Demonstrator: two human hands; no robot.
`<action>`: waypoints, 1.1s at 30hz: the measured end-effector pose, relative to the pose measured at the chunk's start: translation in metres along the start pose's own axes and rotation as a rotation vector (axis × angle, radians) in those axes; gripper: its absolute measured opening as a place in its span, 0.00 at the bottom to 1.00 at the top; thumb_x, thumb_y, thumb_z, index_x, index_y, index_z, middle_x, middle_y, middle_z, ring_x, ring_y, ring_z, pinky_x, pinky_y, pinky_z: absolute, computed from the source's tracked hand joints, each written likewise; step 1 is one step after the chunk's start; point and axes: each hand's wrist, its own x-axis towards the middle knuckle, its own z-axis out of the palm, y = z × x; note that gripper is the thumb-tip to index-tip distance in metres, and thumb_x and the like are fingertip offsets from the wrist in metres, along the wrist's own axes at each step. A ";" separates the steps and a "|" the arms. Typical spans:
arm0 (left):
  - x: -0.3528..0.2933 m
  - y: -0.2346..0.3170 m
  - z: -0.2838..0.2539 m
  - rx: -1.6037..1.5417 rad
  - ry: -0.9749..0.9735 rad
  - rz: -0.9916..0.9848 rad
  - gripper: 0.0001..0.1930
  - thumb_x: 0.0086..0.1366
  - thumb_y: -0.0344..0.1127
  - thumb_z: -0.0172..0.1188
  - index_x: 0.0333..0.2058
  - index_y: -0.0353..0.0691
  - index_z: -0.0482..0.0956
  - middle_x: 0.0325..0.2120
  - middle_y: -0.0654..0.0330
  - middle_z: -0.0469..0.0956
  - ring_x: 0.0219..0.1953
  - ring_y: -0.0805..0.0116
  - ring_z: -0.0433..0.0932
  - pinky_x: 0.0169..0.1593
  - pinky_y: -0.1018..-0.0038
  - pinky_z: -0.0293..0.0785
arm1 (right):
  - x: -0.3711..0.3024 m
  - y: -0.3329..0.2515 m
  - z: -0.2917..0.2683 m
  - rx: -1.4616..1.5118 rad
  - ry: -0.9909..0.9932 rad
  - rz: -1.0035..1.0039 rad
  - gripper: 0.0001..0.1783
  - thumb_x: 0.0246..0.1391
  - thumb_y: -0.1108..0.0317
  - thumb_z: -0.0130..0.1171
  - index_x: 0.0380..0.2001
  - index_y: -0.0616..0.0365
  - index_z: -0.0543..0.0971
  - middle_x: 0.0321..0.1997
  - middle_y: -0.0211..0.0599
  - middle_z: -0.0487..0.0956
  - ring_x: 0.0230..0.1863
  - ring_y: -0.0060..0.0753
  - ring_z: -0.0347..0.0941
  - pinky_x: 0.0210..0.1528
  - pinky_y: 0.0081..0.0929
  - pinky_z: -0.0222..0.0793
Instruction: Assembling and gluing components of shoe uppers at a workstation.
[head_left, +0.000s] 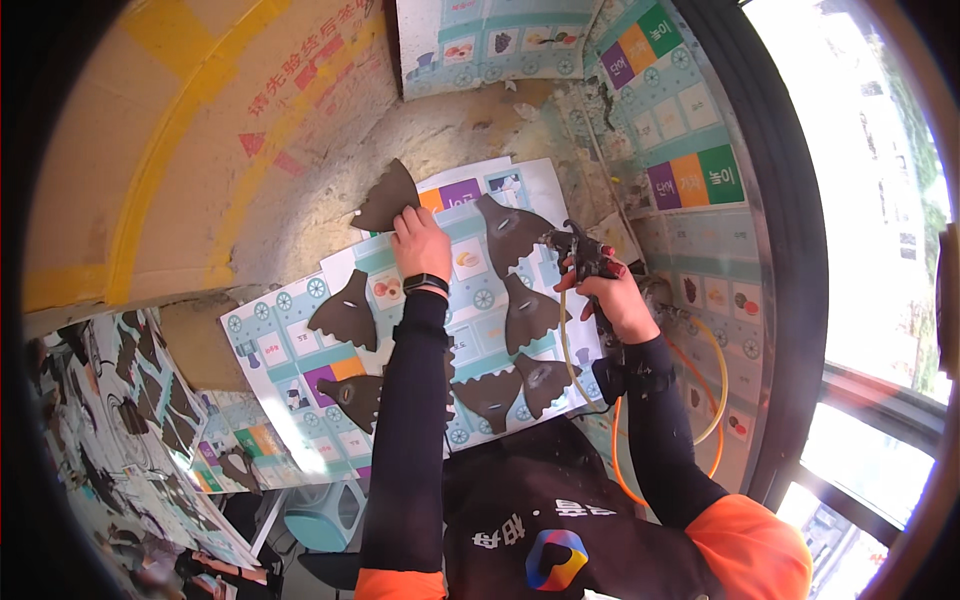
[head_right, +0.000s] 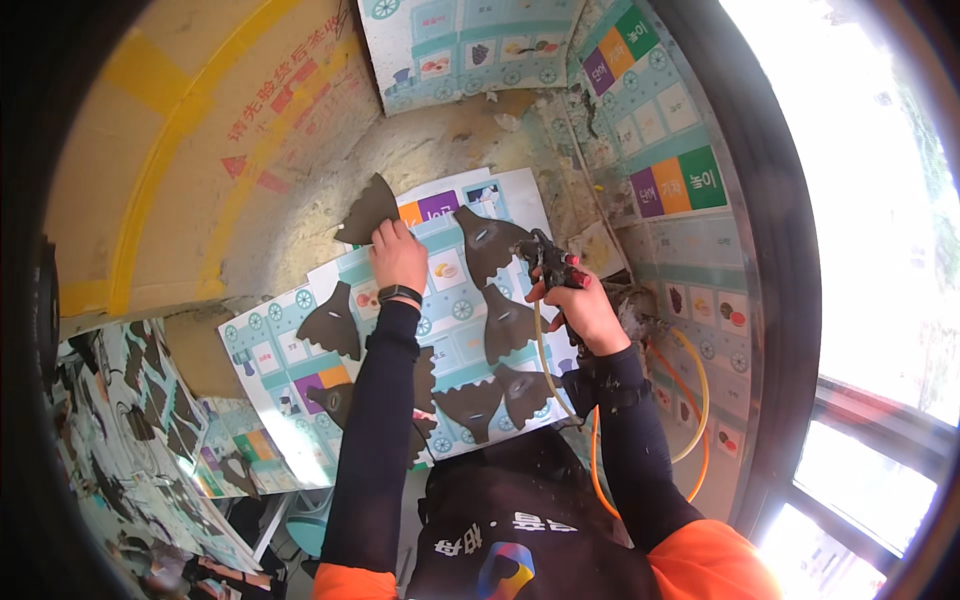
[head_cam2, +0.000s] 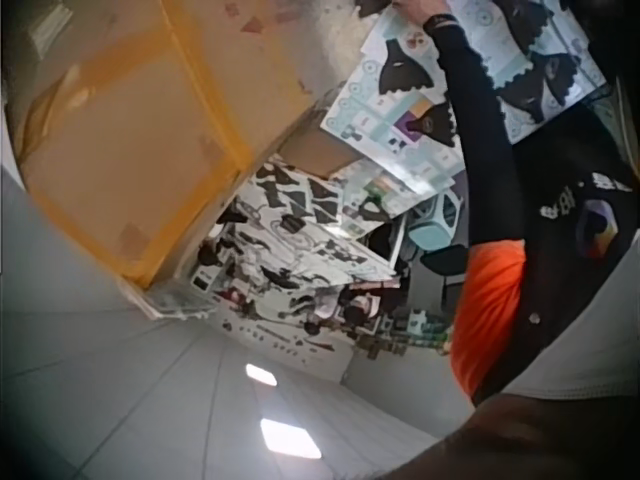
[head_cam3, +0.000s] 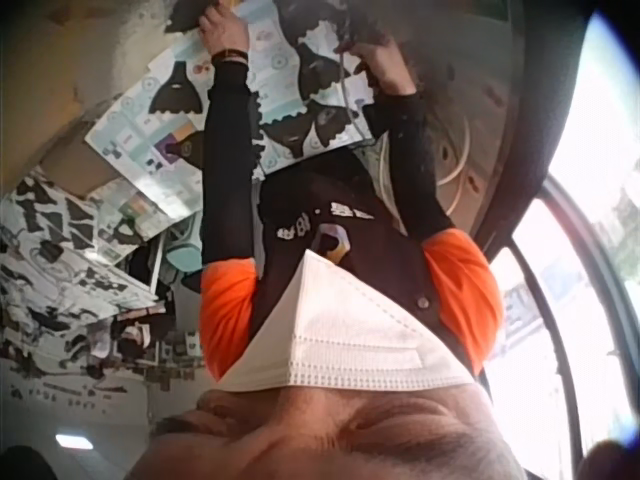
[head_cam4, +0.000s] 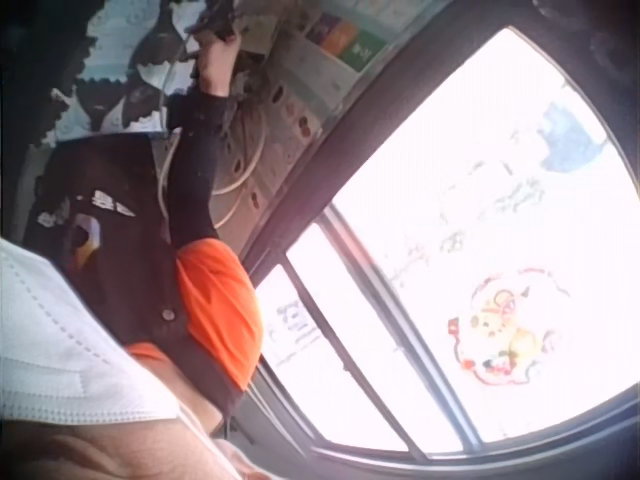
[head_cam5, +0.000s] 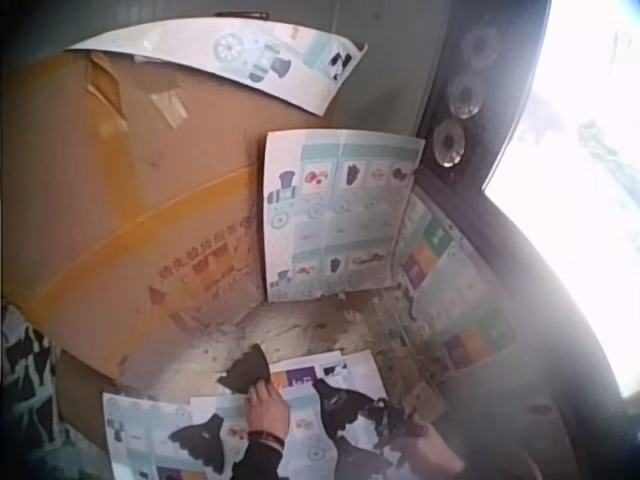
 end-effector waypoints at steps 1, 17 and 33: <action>0.004 -0.006 0.003 0.018 -0.094 0.050 0.13 0.58 0.34 0.63 0.40 0.39 0.74 0.42 0.53 0.74 0.48 0.55 0.74 0.47 0.62 0.75 | -0.004 -0.001 0.002 0.018 0.005 -0.002 0.23 0.48 0.74 0.51 0.50 0.64 0.75 0.38 0.39 0.84 0.41 0.29 0.79 0.26 0.26 0.76; -0.157 0.012 -0.054 -0.311 -0.244 0.178 0.18 0.62 0.29 0.56 0.51 0.33 0.77 0.52 0.53 0.76 0.56 0.54 0.74 0.57 0.62 0.73 | 0.002 0.032 0.066 -0.079 -0.143 0.016 0.18 0.48 0.74 0.55 0.45 0.59 0.78 0.34 0.30 0.83 0.29 0.22 0.76 0.25 0.25 0.74; -0.203 0.004 -0.074 -0.296 -0.480 0.188 0.28 0.58 0.27 0.56 0.59 0.25 0.70 0.62 0.43 0.67 0.68 0.48 0.63 0.71 0.56 0.58 | 0.026 0.100 0.123 -0.250 -0.081 0.041 0.16 0.45 0.71 0.55 0.40 0.65 0.77 0.21 0.37 0.77 0.23 0.32 0.76 0.27 0.31 0.71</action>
